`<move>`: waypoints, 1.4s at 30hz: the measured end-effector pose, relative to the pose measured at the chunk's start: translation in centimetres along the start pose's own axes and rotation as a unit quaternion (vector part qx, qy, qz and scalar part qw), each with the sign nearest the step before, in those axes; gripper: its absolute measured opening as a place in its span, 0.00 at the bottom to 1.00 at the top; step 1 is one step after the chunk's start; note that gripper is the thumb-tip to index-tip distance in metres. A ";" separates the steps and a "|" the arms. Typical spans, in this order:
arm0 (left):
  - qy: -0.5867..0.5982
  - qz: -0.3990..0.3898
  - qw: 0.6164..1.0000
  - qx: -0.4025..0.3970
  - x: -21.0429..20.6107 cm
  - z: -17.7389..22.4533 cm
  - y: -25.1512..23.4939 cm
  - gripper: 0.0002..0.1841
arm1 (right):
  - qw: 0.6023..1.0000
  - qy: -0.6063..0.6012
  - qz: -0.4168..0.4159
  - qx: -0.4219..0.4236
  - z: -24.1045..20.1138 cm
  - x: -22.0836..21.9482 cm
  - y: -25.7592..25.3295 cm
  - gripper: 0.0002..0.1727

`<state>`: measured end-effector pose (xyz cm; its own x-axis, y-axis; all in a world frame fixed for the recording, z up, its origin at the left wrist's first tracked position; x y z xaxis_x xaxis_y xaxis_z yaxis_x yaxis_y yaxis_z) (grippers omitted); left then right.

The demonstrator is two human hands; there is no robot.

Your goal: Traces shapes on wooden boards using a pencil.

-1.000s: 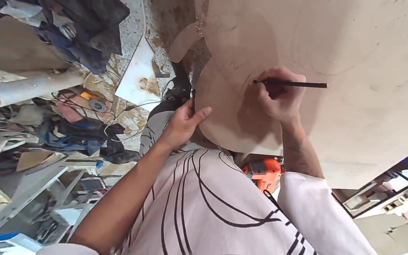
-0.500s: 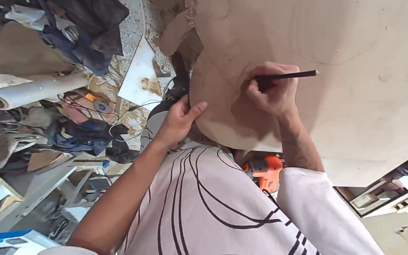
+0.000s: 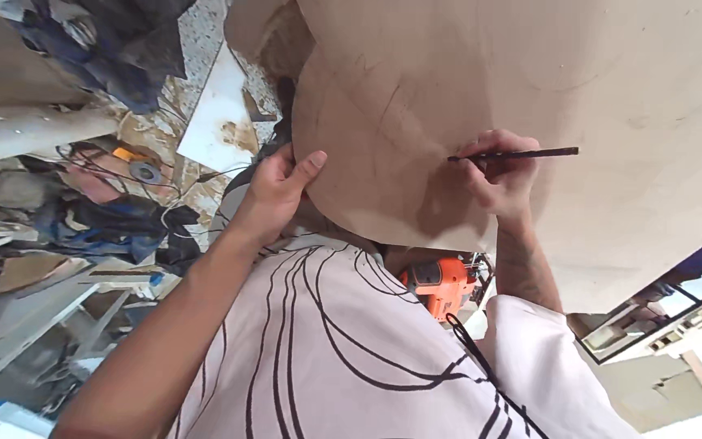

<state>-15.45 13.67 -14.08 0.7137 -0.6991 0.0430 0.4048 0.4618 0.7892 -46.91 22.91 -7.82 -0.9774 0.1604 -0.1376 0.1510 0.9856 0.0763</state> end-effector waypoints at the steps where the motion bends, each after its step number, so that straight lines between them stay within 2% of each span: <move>1: -0.001 0.002 1.000 0.004 0.0 0.0 0.1 0.22 | 1.000 -0.005 -0.011 -0.001 0.0 -0.7 0.1 0.07; 5: -0.006 0.007 1.000 0.011 -0.3 0.0 0.4 0.23 | 0.997 -0.031 -0.062 -0.038 0.8 -4.0 1.7 0.05; 7: -0.008 0.009 1.000 0.010 -0.4 0.0 0.6 0.23 | 0.994 0.019 -0.089 -0.057 0.7 -5.1 3.0 0.05; 10: -0.010 0.011 1.000 0.006 -0.4 0.0 0.6 0.24 | 0.983 0.115 -0.109 -0.094 -2.0 -5.5 5.3 0.07; 14: -0.016 0.013 1.000 -0.003 -0.4 -0.4 0.0 0.25 | 0.978 0.165 -0.089 -0.090 -5.7 -5.4 7.8 0.08; 18: -0.001 0.008 1.000 -0.020 -0.3 -0.5 -0.3 0.25 | 0.994 0.075 -0.028 -0.078 -5.4 -6.7 8.5 0.08; 21: 0.015 -0.005 1.000 -0.017 -0.2 -0.4 -0.2 0.26 | 0.997 0.039 -0.009 -0.063 -3.3 -7.9 6.7 0.08; 25: 0.022 -0.004 1.000 -0.021 -0.4 -0.2 0.1 0.29 | 0.999 0.051 0.002 -0.013 -1.1 -6.8 1.0 0.07; 28: 0.023 -0.012 0.999 -0.018 -0.7 -0.5 0.9 0.31 | 0.998 0.056 -0.004 0.038 -1.1 -5.6 -4.6 0.07; 32: 0.027 -0.041 0.999 -0.003 -0.5 -1.1 2.1 0.30 | 0.998 0.021 -0.002 0.063 -0.8 -5.3 -9.7 0.07; 36: 0.037 -0.058 0.998 -0.005 -0.2 -1.2 2.2 0.27 | 0.998 -0.022 -0.028 0.044 0.2 -7.0 -11.4 0.06; 42: 0.031 -0.091 0.995 0.008 -0.1 -1.5 1.9 0.24 | 0.991 0.025 -0.128 -0.002 1.1 -10.9 -9.4 0.06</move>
<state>-13.85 15.44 -13.51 0.6636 -0.7353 -0.1380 0.5213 0.3222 0.7902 -37.54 11.95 -8.11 -0.9898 -0.0986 -0.1029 -0.1040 0.9934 0.0482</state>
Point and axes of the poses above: each hand's wrist, its own y-axis away from the middle knuckle, its own x-axis out of the back of the hand, z = x × y, the point moved 7 cm from there along -y, towards the middle knuckle, and after that the axes turned 14 degrees about -y, right-handed, at the moved point
